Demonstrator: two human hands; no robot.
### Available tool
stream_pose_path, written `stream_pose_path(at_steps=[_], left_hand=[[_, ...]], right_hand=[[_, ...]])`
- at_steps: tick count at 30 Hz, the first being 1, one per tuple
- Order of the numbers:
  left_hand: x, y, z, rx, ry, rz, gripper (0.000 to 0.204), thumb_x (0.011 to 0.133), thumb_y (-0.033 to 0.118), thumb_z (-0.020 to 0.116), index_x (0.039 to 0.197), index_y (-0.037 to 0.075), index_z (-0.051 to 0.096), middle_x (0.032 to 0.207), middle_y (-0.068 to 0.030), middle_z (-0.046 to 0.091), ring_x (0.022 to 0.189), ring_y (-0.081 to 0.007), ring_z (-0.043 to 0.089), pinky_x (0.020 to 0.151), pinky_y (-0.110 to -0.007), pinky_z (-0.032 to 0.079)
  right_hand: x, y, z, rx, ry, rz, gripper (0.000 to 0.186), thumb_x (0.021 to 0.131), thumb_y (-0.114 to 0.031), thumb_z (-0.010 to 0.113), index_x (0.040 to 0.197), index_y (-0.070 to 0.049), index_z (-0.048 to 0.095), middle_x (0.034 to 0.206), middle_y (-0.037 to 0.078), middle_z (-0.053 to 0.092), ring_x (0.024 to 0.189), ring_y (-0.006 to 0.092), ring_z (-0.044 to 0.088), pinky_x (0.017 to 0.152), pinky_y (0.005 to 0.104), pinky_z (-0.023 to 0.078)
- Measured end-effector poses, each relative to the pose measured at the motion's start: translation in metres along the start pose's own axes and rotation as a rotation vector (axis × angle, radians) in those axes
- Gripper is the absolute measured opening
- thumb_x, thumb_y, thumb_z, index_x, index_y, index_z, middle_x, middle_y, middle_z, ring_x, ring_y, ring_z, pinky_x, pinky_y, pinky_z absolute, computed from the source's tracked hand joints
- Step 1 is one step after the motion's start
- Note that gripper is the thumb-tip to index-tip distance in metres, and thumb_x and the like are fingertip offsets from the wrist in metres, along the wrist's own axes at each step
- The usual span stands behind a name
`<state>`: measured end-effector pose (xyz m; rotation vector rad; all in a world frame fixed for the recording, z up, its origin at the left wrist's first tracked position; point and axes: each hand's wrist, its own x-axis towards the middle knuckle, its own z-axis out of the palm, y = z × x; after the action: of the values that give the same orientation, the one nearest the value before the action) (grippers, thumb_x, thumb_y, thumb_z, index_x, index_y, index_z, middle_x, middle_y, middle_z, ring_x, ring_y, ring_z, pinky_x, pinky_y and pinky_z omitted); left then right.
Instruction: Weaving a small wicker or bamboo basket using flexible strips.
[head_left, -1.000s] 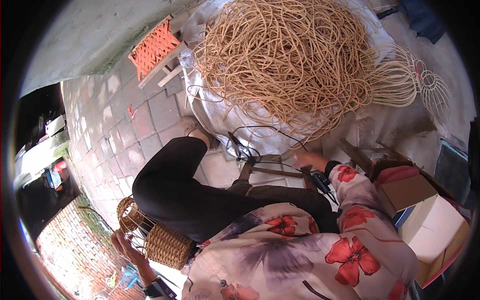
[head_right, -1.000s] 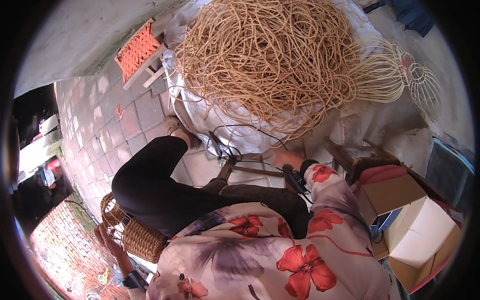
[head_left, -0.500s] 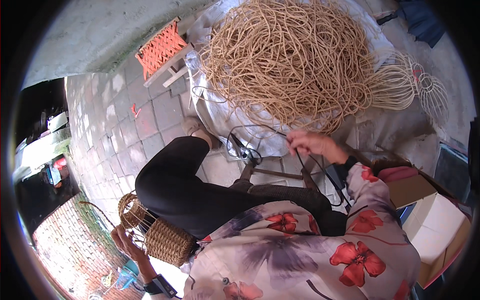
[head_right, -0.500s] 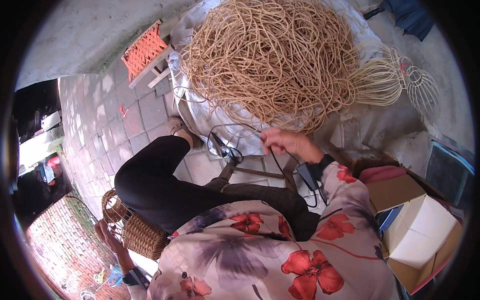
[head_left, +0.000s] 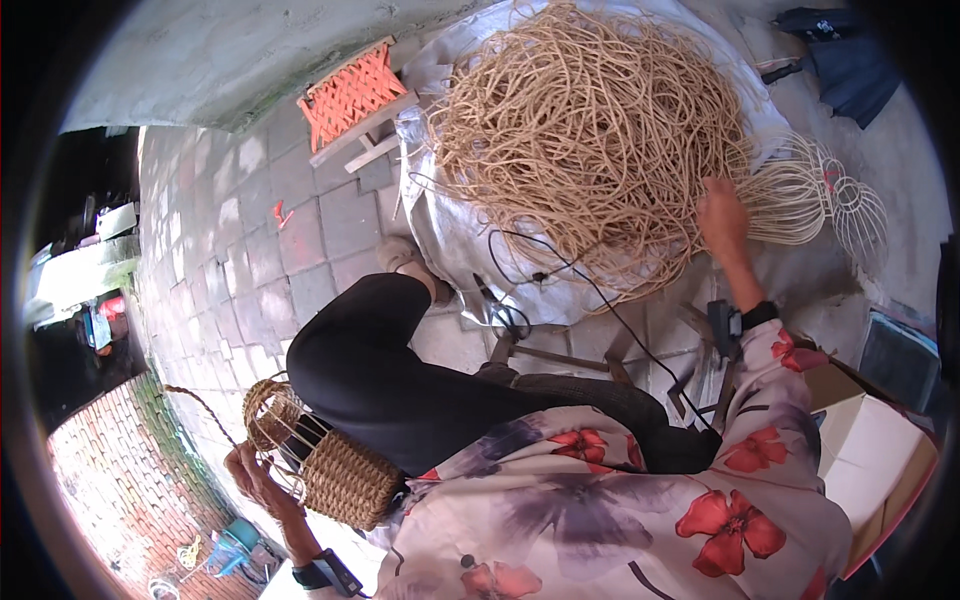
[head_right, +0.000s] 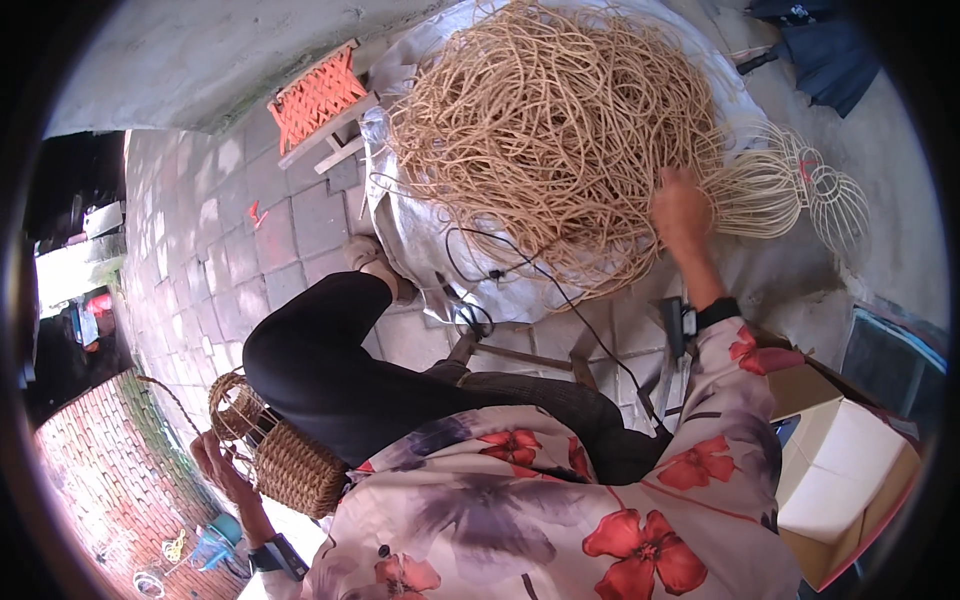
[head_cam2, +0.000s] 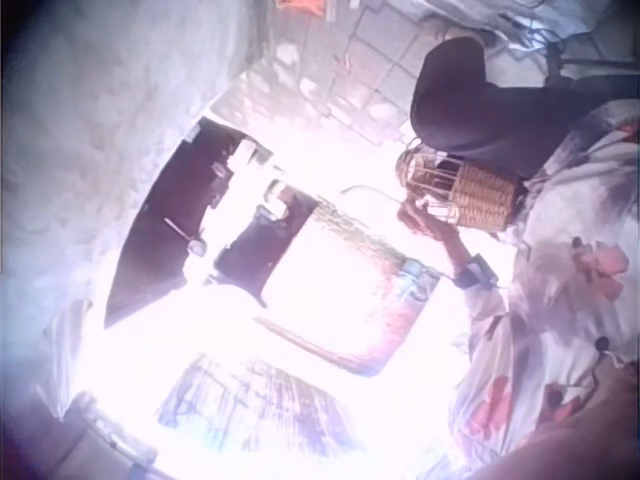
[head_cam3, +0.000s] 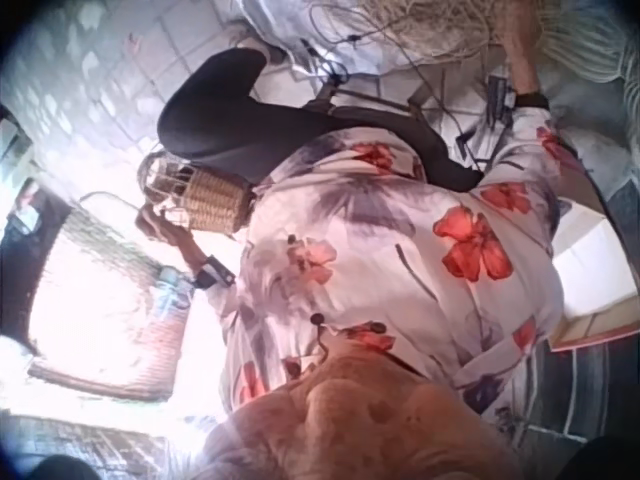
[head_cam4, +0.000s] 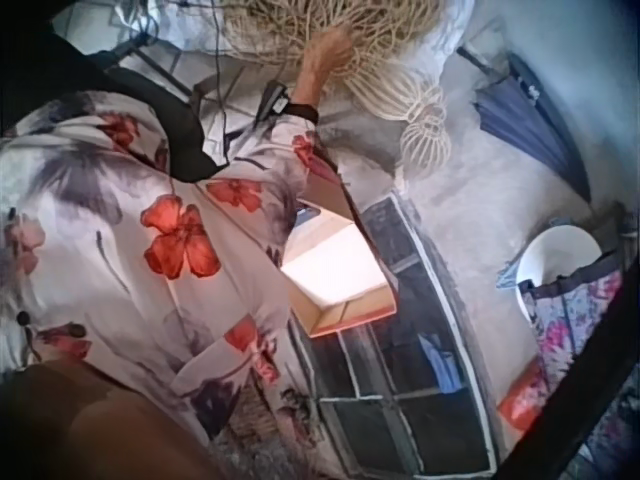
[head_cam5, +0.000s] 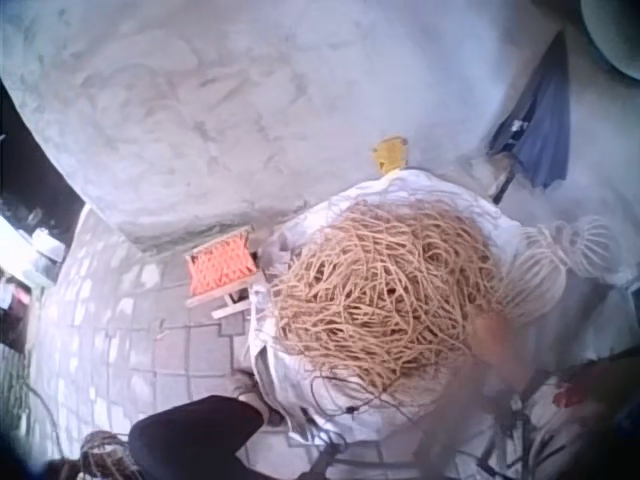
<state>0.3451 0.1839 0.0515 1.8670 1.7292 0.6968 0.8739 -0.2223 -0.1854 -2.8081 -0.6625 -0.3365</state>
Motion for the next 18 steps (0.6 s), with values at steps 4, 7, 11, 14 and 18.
stream_pose_path(at_steps=[4,7,11,14,18], left_hand=[[-0.001,-0.009,-0.009,0.022,0.035,-0.009,0.031,0.094,0.034,0.052,0.098,0.003,0.055,0.099,-0.0054,0.051,0.089,-0.0161,0.053,0.074,-0.033,0.044],[-0.009,-0.017,-0.010,0.029,0.067,0.034,0.030,0.097,0.028,0.050,0.099,-0.001,0.056,0.095,-0.0086,0.053,0.086,-0.0171,0.054,0.070,-0.030,0.046],[-0.033,-0.014,-0.022,0.002,0.117,-0.018,0.022,0.096,0.024,0.054,0.098,0.002,0.055,0.091,-0.0051,0.052,0.083,-0.0143,0.052,0.068,-0.028,0.045],[-0.047,-0.018,-0.020,-0.042,0.165,-0.048,0.015,0.094,0.018,0.056,0.094,0.003,0.052,0.091,-0.0043,0.053,0.084,-0.0138,0.052,0.070,-0.029,0.047],[-0.060,-0.015,-0.021,-0.058,0.199,-0.044,0.016,0.094,0.016,0.051,0.095,0.001,0.055,0.095,-0.0064,0.053,0.086,-0.0147,0.053,0.069,-0.028,0.047]], right_hand=[[-0.069,-0.120,0.064,0.587,-0.678,-0.397,0.012,0.081,-0.016,0.054,0.086,-0.010,0.064,0.075,0.016,0.062,0.074,0.0361,0.062,0.064,0.0443,0.048],[-0.134,-0.197,0.115,0.715,-1.139,-0.622,0.016,0.076,-0.014,0.053,0.082,-0.008,0.067,0.078,0.019,0.066,0.078,0.0372,0.064,0.066,0.0477,0.050],[-0.194,-0.255,0.163,0.401,-1.099,-0.773,0.020,0.079,-0.015,0.052,0.091,-0.006,0.065,0.093,0.017,0.063,0.084,0.0387,0.065,0.070,0.0495,0.051],[-0.192,-0.268,0.181,0.408,-0.884,-1.035,0.018,0.080,-0.021,0.056,0.091,-0.010,0.065,0.094,0.010,0.060,0.084,0.0292,0.062,0.065,0.0480,0.050],[-0.172,-0.287,0.202,0.262,-0.823,-0.880,0.014,0.080,-0.022,0.057,0.084,-0.012,0.066,0.091,0.005,0.061,0.087,0.0257,0.061,0.065,0.0447,0.047]])
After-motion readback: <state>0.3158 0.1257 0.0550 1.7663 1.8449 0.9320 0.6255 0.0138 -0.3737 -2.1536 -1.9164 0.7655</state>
